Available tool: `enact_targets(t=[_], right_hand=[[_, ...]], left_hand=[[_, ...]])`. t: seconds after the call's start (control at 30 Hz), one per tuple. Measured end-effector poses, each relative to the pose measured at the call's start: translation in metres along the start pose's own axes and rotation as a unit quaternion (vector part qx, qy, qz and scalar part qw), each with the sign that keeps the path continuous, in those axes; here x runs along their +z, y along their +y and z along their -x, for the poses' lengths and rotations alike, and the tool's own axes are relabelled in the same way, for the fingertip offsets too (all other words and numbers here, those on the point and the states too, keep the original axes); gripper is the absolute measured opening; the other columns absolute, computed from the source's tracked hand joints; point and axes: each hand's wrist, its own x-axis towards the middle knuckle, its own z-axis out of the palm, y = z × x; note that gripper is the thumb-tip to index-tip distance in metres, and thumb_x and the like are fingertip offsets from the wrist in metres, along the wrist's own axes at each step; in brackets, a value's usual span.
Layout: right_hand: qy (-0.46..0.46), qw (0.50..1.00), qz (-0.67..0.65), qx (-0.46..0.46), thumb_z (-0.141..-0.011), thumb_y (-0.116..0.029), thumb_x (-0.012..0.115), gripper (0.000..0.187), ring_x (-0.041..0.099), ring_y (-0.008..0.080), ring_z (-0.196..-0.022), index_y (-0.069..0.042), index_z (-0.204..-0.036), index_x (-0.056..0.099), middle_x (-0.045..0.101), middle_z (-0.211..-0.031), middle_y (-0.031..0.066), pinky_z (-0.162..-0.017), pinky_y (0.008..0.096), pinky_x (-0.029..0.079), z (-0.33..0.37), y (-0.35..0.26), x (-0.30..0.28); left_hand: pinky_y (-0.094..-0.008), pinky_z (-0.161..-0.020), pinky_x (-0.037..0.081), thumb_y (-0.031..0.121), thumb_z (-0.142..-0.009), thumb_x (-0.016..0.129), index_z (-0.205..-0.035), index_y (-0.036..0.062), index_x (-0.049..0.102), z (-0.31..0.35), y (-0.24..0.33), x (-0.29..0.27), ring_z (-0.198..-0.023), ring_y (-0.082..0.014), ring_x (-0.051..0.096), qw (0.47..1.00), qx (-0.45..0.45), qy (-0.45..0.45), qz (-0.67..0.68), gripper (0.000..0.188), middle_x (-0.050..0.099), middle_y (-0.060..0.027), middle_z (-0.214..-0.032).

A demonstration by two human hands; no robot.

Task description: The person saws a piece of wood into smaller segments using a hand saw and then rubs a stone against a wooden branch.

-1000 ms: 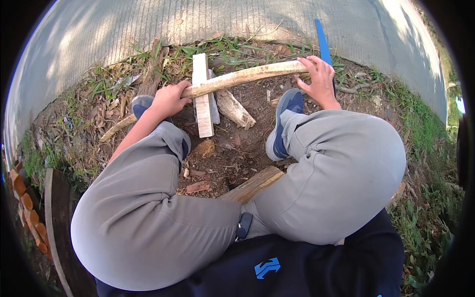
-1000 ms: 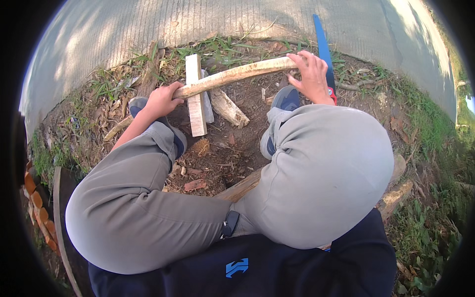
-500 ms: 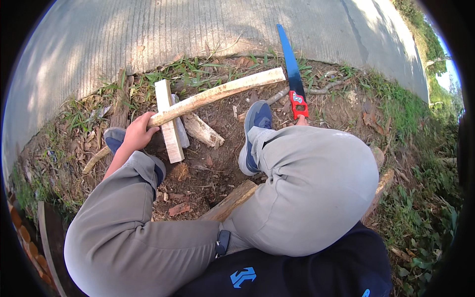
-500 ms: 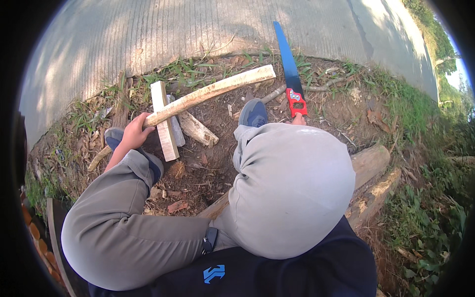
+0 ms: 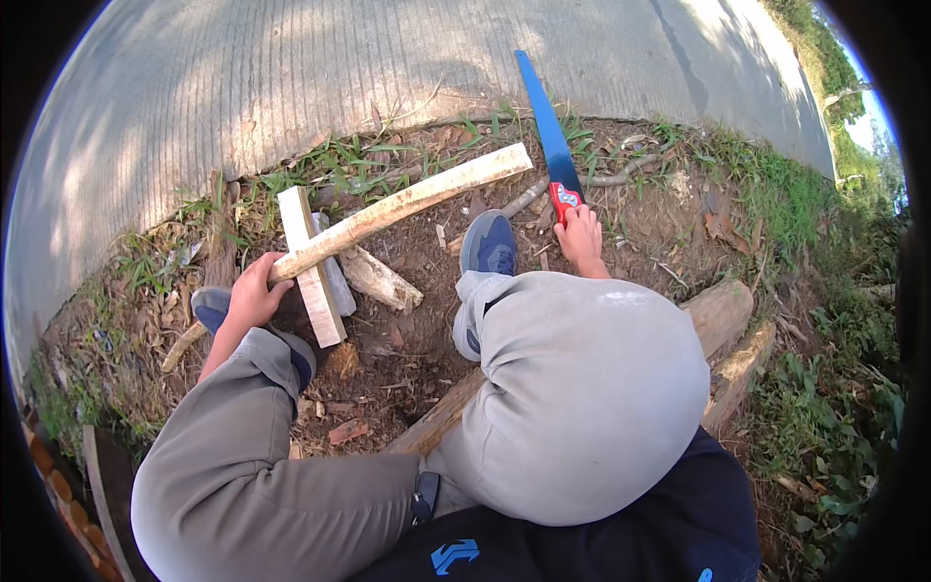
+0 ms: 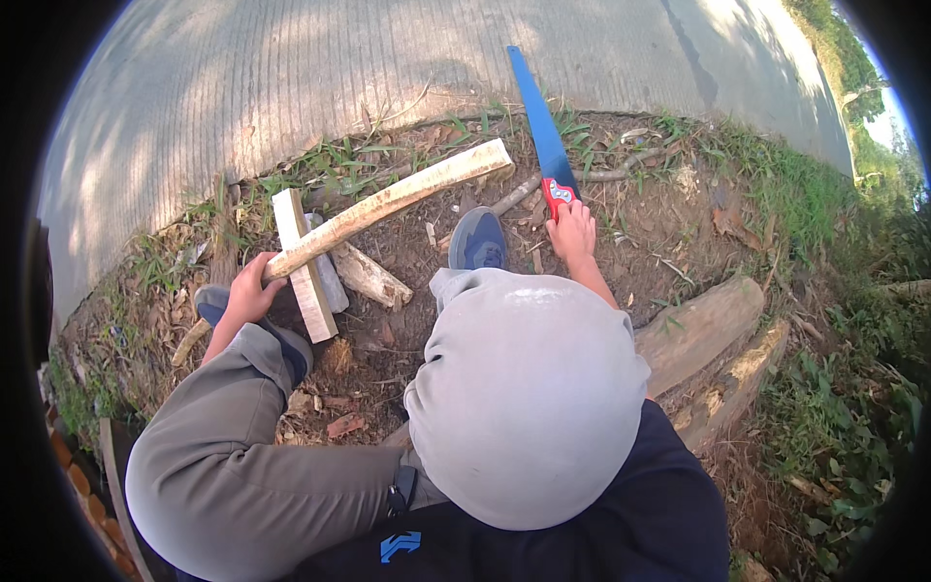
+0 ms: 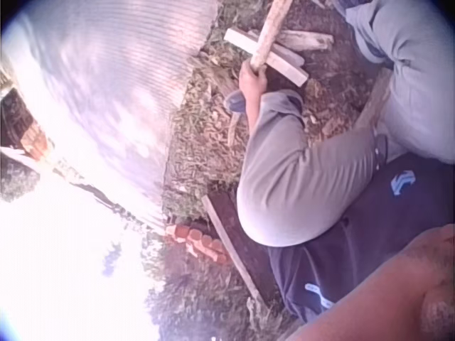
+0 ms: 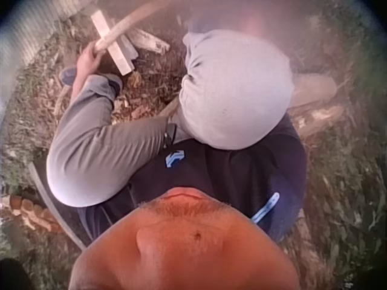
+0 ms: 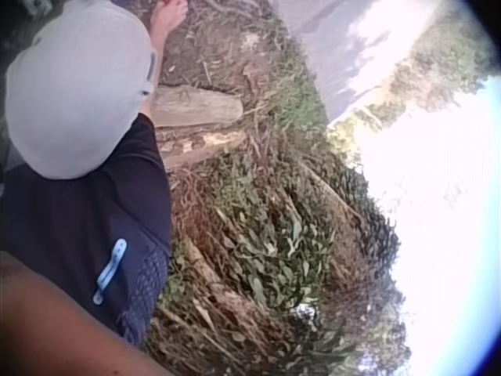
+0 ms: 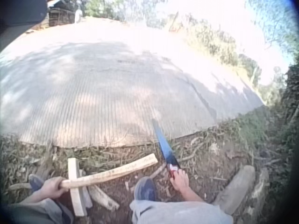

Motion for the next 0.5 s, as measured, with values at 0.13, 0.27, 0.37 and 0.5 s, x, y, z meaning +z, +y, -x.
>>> enact_targets(t=[0.13,0.27,0.37,0.5], right_hand=[[0.106,0.975,-0.191,0.04,-0.096,-0.022,0.063,0.025,0.066,0.0309,-0.092,0.002,-0.103,0.062,0.065,-0.095,0.0132,-0.083,0.042,0.052,-0.002,0.009,-0.017],[0.154,0.609,-0.74,0.24,-0.1,-0.015,0.057,0.017,0.07,0.0241,-0.064,0.0,-0.101,0.062,0.07,-0.081,0.0114,-0.055,0.0386,0.054,-0.022,0.012,-0.098],[0.139,0.677,-0.72,0.063,-0.101,-0.018,0.062,0.018,0.05,0.0124,-0.055,-0.006,-0.088,0.057,0.05,-0.068,-0.0013,-0.056,0.0313,0.044,-0.013,0.041,-0.24],[0.162,0.832,-0.53,-0.016,-0.106,-0.034,0.061,0.03,0.036,0.0033,-0.054,-0.015,-0.084,0.055,0.039,-0.064,-0.0082,-0.054,0.024,0.031,0.067,-0.023,-0.457]], left_hand=[[-0.0463,-0.092,0.052,0.021,-0.086,0.078,-0.127,0.0113,0.058,0.004,-0.006,0.002,-0.112,-0.0387,0.064,1.0,0.009,0.008,-0.003,0.047,0.069,-0.0152,-0.117],[-0.0457,-0.092,0.052,0.026,-0.086,0.078,-0.128,0.0123,0.058,0.006,-0.019,0.006,-0.111,-0.0378,0.065,1.0,0.014,0.012,0.004,0.049,0.07,-0.0159,-0.116],[-0.0455,-0.091,0.053,0.028,-0.087,0.078,-0.127,0.0089,0.059,0.0,-0.018,0.006,-0.108,-0.0379,0.067,0.999,0.035,0.011,0.023,0.049,0.07,-0.018,-0.114],[-0.0474,-0.093,0.053,0.032,-0.088,0.076,-0.127,0.0067,0.058,0.002,-0.033,0.007,-0.112,-0.0379,0.066,0.998,0.062,0.029,0.007,0.05,0.07,-0.0187,-0.119]])
